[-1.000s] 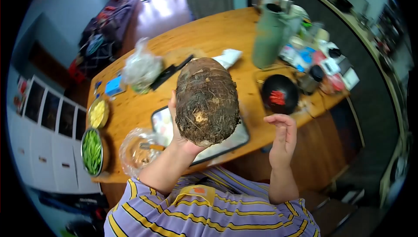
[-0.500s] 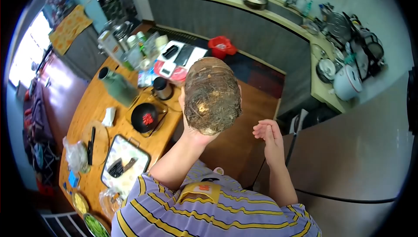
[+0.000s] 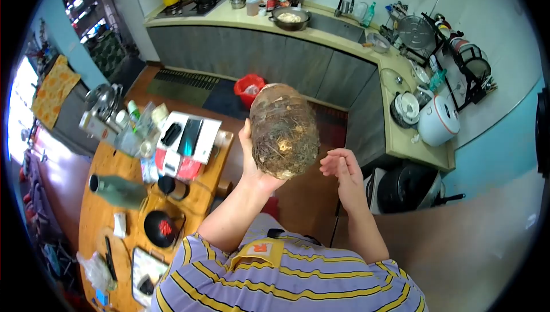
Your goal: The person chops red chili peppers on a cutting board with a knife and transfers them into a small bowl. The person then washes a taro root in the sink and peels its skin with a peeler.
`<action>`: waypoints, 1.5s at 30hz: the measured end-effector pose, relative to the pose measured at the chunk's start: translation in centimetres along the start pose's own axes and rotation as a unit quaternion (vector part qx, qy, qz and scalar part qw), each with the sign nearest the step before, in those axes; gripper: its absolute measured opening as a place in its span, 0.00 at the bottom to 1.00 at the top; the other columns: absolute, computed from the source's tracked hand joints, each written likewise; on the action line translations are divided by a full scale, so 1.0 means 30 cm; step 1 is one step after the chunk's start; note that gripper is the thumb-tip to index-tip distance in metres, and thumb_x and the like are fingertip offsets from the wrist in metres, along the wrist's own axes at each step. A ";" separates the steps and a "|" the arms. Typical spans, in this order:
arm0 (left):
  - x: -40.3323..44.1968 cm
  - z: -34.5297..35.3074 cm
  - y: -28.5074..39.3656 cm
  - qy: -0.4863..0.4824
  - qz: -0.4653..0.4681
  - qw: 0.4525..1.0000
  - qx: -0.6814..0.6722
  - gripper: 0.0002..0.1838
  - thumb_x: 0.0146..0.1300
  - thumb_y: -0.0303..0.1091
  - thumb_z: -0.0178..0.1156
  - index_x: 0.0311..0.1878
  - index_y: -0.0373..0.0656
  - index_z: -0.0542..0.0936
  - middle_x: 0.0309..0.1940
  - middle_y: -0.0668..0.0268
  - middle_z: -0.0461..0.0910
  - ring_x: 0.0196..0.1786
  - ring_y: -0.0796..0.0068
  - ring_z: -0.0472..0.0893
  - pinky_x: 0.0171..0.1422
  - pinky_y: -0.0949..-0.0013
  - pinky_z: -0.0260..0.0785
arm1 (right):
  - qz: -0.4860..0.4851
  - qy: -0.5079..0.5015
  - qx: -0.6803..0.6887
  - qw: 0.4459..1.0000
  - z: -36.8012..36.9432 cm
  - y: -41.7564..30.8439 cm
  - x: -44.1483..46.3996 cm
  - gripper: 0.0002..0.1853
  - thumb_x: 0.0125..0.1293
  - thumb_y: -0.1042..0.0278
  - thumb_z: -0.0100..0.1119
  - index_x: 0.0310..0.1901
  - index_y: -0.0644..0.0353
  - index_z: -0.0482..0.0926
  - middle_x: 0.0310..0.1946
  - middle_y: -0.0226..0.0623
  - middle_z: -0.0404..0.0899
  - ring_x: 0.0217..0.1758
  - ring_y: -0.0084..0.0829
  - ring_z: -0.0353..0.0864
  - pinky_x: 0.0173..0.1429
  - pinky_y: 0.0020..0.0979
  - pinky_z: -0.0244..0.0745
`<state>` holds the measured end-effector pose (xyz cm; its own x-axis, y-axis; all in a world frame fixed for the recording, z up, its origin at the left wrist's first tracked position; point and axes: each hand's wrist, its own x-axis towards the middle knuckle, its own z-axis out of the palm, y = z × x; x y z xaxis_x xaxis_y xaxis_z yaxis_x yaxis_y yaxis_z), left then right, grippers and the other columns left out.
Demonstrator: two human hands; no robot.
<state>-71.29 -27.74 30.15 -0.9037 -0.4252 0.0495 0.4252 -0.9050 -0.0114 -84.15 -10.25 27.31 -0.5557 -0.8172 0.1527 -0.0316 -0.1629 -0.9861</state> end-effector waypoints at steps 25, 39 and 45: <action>1.952 -0.224 0.419 0.099 -0.071 0.979 0.164 0.42 0.67 0.70 0.55 0.75 0.49 0.70 0.69 0.58 0.76 0.69 0.54 0.77 0.75 0.45 0.71 | 0.035 0.028 -0.043 0.998 -0.727 0.318 1.883 0.14 0.85 0.60 0.46 0.60 0.59 0.74 0.47 0.33 0.82 0.46 0.23 0.81 0.52 0.27 0.76; 3.163 -0.601 0.515 0.220 -0.088 0.957 0.167 0.36 0.70 0.57 0.62 0.73 0.46 0.71 0.68 0.57 0.77 0.69 0.54 0.77 0.76 0.45 0.68 | 0.154 0.102 -0.103 0.977 -1.473 0.751 2.977 0.14 0.85 0.62 0.45 0.61 0.58 0.74 0.47 0.34 0.82 0.46 0.24 0.80 0.52 0.28 0.76; 3.701 -0.794 0.579 0.258 -0.146 0.941 0.162 0.36 0.69 0.58 0.63 0.74 0.47 0.70 0.69 0.56 0.77 0.69 0.53 0.77 0.75 0.43 0.70 | 0.284 0.209 -0.016 0.936 -1.733 0.974 3.365 0.16 0.83 0.59 0.50 0.63 0.56 0.75 0.52 0.35 0.84 0.52 0.25 0.81 0.55 0.26 0.75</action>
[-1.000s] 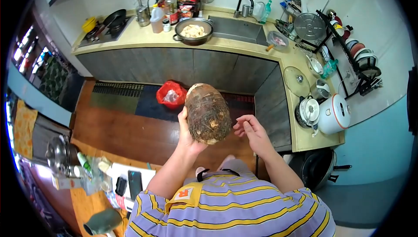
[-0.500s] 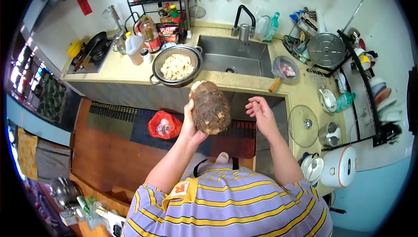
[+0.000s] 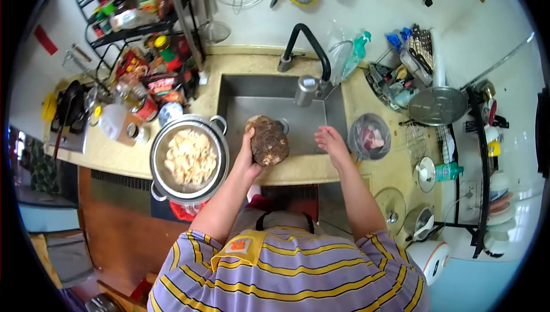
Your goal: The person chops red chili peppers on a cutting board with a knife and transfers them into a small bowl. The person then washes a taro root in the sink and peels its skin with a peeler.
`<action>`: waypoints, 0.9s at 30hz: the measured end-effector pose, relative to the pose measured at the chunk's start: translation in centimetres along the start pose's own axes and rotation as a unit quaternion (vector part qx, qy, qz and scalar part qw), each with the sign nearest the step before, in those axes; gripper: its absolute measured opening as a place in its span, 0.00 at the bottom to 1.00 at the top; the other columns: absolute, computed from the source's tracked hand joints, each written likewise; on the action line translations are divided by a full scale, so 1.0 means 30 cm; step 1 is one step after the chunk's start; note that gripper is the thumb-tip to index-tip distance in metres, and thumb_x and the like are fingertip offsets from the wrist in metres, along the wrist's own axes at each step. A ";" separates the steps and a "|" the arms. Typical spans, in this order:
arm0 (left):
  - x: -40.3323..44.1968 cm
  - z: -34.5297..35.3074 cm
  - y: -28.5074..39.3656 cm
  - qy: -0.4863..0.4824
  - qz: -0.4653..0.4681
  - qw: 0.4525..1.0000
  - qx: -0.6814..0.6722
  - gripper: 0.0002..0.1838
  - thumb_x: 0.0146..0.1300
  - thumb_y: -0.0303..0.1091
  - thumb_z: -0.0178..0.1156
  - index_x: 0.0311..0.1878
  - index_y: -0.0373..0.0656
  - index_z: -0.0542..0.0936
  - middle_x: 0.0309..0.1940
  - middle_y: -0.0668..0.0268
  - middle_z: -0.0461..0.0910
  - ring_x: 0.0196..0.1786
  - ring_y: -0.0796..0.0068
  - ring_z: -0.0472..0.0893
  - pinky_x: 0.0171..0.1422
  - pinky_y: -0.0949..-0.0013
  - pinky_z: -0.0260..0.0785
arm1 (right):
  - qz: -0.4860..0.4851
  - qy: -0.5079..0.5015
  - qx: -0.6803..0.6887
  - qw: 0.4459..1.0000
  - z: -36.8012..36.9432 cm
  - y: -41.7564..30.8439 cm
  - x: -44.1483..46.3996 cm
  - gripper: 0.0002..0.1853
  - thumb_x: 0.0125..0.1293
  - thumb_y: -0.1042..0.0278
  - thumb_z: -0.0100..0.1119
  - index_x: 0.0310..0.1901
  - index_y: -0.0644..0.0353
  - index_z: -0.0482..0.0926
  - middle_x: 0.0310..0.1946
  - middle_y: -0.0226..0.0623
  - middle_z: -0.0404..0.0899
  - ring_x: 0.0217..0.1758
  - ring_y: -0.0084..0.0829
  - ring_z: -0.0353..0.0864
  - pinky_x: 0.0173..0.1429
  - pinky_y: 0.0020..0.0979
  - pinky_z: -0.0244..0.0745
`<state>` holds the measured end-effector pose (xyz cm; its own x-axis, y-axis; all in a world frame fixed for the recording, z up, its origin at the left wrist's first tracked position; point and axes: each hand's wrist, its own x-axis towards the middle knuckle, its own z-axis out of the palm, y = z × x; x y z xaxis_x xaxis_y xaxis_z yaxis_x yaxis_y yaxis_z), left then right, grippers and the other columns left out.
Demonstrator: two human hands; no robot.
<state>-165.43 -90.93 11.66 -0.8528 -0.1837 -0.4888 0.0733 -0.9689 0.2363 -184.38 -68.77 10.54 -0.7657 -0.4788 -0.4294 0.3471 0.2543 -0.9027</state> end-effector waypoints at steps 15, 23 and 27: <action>0.584 0.150 0.181 0.158 0.133 0.956 0.210 0.46 0.64 0.37 0.72 0.81 0.51 0.57 0.69 0.56 0.72 0.68 0.59 0.76 0.67 0.56 0.76 | -0.048 -0.081 0.128 0.987 0.159 0.007 0.978 0.36 0.84 0.52 0.48 0.84 0.54 0.48 0.80 0.41 0.58 0.79 0.36 0.65 0.78 0.37 0.62; 0.650 0.138 0.171 0.155 0.132 0.954 0.218 0.48 0.63 0.35 0.73 0.82 0.49 0.56 0.70 0.57 0.71 0.70 0.62 0.74 0.72 0.57 0.70 | -0.072 0.020 0.152 0.986 0.301 -0.147 1.154 0.30 0.81 0.38 0.47 0.57 0.61 0.82 0.30 0.28 0.80 0.30 0.20 0.75 0.38 0.24 0.72; 0.644 0.187 0.189 0.137 0.122 0.950 0.254 0.49 0.61 0.30 0.74 0.81 0.47 0.57 0.69 0.58 0.72 0.70 0.64 0.74 0.72 0.60 0.69 | -0.065 0.040 0.113 0.991 0.291 -0.163 1.191 0.33 0.81 0.35 0.42 0.54 0.61 0.83 0.27 0.27 0.78 0.29 0.19 0.73 0.34 0.23 0.69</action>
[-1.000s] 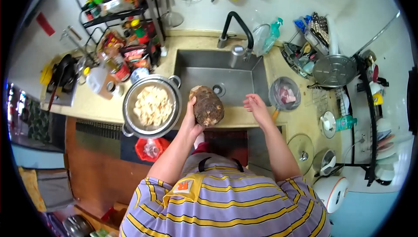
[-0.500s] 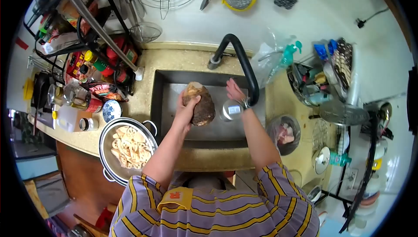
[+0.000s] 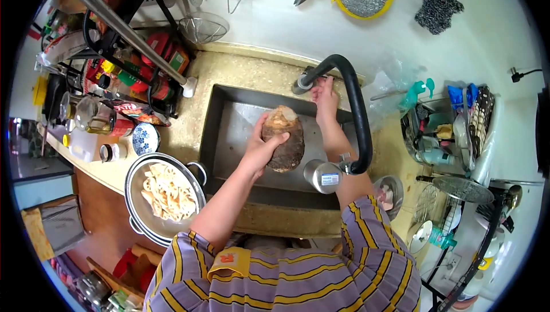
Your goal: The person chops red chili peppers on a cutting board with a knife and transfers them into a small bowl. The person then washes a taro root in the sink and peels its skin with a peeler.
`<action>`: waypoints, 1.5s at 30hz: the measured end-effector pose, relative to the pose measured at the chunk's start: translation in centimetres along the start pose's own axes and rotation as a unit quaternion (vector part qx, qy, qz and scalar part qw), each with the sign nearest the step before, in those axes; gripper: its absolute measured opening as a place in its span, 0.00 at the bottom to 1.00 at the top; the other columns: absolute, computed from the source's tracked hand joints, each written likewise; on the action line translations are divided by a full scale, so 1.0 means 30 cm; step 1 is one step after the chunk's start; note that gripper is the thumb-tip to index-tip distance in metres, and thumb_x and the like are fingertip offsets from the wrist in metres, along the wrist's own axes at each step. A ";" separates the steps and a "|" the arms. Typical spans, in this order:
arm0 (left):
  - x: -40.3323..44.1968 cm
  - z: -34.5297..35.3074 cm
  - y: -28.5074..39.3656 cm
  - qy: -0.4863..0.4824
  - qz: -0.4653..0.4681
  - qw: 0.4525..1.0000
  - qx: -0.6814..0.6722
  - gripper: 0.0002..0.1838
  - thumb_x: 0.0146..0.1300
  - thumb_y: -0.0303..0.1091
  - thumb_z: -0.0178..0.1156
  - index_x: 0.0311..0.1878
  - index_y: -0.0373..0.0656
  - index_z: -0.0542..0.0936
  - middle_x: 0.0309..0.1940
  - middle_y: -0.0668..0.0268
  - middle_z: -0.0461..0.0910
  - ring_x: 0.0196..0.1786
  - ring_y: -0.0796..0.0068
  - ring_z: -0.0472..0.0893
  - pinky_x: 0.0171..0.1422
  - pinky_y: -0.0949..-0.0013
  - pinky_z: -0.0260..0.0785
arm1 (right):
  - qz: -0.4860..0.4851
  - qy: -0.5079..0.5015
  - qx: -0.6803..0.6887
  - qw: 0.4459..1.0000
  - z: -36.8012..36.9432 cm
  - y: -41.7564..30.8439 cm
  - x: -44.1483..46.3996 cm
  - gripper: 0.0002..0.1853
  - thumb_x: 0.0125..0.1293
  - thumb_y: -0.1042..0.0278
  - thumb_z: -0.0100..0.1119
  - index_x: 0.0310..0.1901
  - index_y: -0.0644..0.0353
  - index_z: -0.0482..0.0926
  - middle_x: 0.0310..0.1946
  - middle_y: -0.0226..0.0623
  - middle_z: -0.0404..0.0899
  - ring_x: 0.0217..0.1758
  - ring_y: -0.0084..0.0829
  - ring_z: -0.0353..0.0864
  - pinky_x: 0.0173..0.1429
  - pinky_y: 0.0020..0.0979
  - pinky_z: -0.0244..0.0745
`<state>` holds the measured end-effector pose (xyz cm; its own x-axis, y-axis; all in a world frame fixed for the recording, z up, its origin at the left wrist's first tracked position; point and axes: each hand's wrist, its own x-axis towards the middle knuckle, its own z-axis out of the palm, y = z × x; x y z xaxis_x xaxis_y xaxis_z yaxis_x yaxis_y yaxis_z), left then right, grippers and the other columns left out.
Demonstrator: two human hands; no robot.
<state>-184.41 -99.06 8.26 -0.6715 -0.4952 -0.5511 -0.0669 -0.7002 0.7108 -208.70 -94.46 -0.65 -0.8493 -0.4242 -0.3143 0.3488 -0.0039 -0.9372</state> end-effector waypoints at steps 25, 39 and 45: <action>0.039 0.053 -0.098 -0.091 -0.051 0.994 0.031 0.46 0.61 0.28 0.73 0.80 0.52 0.60 0.68 0.60 0.73 0.69 0.64 0.74 0.72 0.59 0.71 | 0.036 -0.065 -0.097 0.992 -0.033 -0.008 -0.045 0.27 0.79 0.42 0.53 0.50 0.62 0.85 0.24 0.28 0.78 0.20 0.18 0.70 0.23 0.23 0.62; 0.118 0.079 -0.480 -0.113 -0.201 0.972 -0.048 0.43 0.68 0.46 0.68 0.81 0.55 0.58 0.71 0.57 0.70 0.72 0.56 0.73 0.70 0.47 0.74 | 0.256 -0.045 0.056 0.964 -0.424 0.181 -0.574 0.27 0.76 0.50 0.58 0.72 0.48 0.72 0.64 0.33 0.79 0.66 0.29 0.77 0.66 0.37 0.74; 0.151 0.158 -0.547 -0.099 -0.136 0.986 -0.016 0.27 0.74 0.52 0.61 0.64 0.42 0.77 0.60 0.58 0.83 0.57 0.61 0.85 0.60 0.53 0.81 | 0.016 0.029 -0.170 0.985 -0.385 0.105 -0.702 0.42 0.68 0.56 0.68 0.78 0.59 0.59 0.72 0.45 0.71 0.75 0.41 0.70 0.74 0.39 0.67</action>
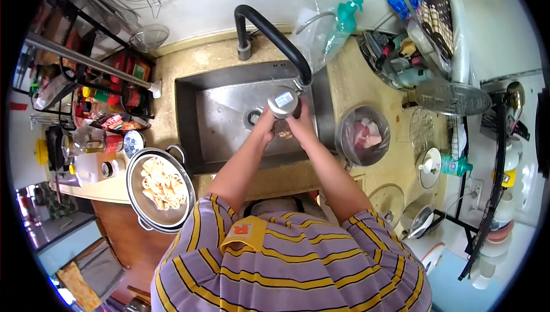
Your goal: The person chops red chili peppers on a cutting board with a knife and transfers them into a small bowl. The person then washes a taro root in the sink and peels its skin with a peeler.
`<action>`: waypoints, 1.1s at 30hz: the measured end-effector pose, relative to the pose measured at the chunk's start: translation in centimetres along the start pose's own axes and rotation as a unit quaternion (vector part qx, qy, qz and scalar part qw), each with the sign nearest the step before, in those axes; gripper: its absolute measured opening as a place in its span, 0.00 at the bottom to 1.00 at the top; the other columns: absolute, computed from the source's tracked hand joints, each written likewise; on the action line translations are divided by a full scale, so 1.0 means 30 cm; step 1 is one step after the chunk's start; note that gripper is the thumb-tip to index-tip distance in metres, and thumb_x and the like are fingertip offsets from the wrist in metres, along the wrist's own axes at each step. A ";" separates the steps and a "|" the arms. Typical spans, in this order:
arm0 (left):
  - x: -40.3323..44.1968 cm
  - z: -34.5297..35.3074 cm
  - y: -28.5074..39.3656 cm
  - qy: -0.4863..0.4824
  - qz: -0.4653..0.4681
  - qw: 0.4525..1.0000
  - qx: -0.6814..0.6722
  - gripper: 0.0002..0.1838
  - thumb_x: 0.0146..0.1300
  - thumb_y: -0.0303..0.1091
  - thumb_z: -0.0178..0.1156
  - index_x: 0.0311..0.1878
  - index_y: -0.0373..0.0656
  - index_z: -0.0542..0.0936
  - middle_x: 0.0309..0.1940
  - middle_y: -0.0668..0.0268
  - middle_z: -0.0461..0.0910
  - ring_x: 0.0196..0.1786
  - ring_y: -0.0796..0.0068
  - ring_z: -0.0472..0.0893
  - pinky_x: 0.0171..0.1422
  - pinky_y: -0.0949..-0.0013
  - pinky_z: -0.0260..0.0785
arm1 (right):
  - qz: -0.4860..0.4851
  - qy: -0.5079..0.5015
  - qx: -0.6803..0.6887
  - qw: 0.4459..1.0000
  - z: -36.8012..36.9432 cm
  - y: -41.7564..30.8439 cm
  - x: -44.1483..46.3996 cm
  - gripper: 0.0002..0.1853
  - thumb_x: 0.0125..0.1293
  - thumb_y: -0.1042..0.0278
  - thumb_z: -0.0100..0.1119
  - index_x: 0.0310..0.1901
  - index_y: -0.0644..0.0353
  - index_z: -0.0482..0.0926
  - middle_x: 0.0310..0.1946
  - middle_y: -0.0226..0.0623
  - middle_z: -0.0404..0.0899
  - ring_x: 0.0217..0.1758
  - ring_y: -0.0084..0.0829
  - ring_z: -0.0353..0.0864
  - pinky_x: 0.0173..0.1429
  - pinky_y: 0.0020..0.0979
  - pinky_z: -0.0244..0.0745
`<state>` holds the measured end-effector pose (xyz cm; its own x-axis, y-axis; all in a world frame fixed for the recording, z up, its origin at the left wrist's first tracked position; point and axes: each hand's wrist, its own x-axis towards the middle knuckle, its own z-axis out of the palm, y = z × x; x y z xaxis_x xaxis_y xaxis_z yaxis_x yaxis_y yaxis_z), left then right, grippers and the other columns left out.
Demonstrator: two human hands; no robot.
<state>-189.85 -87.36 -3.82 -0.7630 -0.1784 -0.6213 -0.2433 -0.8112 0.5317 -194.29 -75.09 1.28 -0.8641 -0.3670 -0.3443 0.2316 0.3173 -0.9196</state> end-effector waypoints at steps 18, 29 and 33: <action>-0.040 -0.043 -0.037 0.040 0.125 0.988 0.078 0.24 0.82 0.44 0.45 0.71 0.39 0.70 0.65 0.58 0.77 0.66 0.65 0.76 0.72 0.60 0.67 | 0.005 0.009 0.000 1.000 0.065 0.101 -0.056 0.54 0.63 0.53 0.76 0.81 0.60 0.51 0.75 0.47 0.65 0.78 0.40 0.64 0.78 0.39 0.61; -0.169 0.012 -0.088 0.084 0.203 0.964 0.151 0.53 0.63 0.42 0.73 0.84 0.43 0.50 0.72 0.55 0.68 0.71 0.60 0.72 0.72 0.61 0.68 | 0.104 0.046 0.267 0.957 0.048 0.064 -0.052 0.25 0.81 0.55 0.51 0.73 0.58 0.73 0.67 0.38 0.78 0.66 0.29 0.77 0.67 0.32 0.72; -0.180 0.013 0.002 0.060 0.125 0.988 0.066 0.28 0.72 0.42 0.58 0.73 0.51 0.65 0.64 0.63 0.77 0.62 0.65 0.81 0.64 0.59 0.77 | 0.009 0.041 0.160 0.986 0.076 0.097 -0.067 0.26 0.83 0.55 0.48 0.75 0.58 0.70 0.69 0.38 0.76 0.71 0.30 0.74 0.74 0.32 0.65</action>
<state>-185.99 -86.21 -0.21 -0.7350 -0.4342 -0.5209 -0.1390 -0.6553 0.7424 -190.85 -75.41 -1.13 -0.8888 -0.2876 -0.3567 0.3650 0.0263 -0.9307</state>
